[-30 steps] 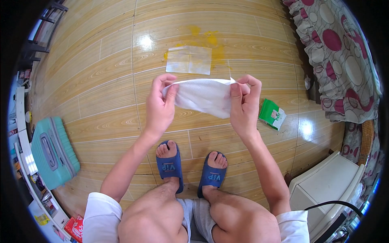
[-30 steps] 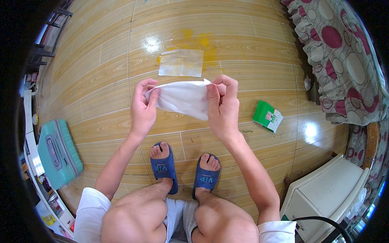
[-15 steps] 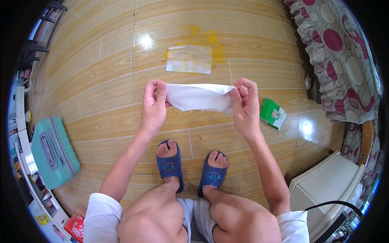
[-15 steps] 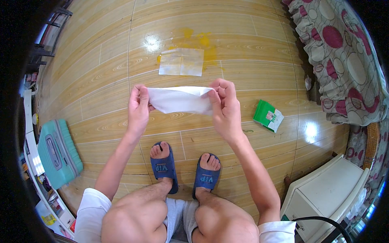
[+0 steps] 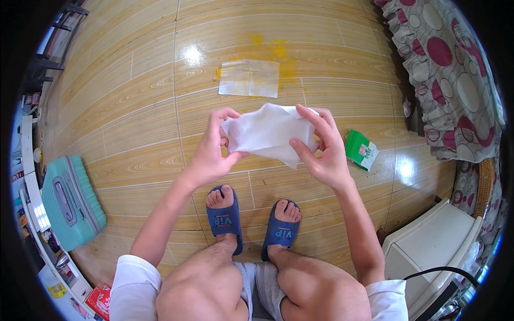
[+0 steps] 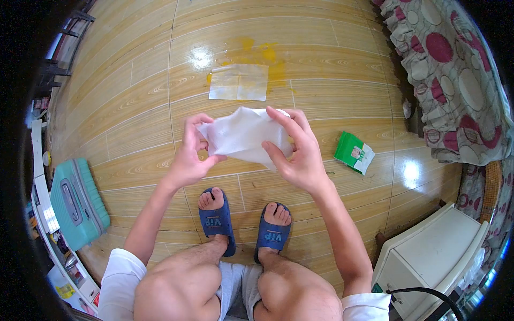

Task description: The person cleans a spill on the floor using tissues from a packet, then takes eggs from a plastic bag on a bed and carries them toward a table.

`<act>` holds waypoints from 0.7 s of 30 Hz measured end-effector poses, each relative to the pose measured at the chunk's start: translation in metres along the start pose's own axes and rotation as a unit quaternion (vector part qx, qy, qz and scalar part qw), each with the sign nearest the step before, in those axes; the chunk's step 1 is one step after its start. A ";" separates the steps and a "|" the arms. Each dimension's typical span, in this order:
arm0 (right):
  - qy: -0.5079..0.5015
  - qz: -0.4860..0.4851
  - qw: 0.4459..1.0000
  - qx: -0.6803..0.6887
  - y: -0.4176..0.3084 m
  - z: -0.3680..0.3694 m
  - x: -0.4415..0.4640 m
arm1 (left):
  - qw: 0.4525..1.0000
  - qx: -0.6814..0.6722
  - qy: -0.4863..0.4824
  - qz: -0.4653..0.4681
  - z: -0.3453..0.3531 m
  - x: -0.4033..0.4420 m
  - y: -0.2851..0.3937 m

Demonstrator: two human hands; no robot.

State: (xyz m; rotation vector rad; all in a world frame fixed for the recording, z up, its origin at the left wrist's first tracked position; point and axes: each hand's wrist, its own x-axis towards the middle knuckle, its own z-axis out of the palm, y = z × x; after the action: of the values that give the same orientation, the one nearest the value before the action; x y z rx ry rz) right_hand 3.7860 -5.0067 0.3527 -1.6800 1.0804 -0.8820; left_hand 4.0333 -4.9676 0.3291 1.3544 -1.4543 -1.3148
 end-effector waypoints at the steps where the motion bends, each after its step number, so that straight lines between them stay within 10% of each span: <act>1: -0.024 -0.017 0.999 -0.017 0.003 -0.001 0.000 | 1.000 0.000 0.000 -0.002 -0.002 -0.001 0.001; 7: -0.012 0.034 0.999 -0.039 0.008 -0.005 0.010 | 0.988 -0.139 0.010 -0.065 -0.013 0.006 -0.016; 21: -0.011 0.031 0.999 -0.001 0.066 -0.026 0.074 | 0.997 0.055 0.028 -0.048 -0.043 0.075 -0.018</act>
State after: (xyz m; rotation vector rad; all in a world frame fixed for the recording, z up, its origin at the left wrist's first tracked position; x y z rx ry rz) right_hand 3.7713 -5.0967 0.3055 -1.6458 1.1127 -0.8216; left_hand 4.0658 -5.0477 0.3110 1.5381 -1.4587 -1.2621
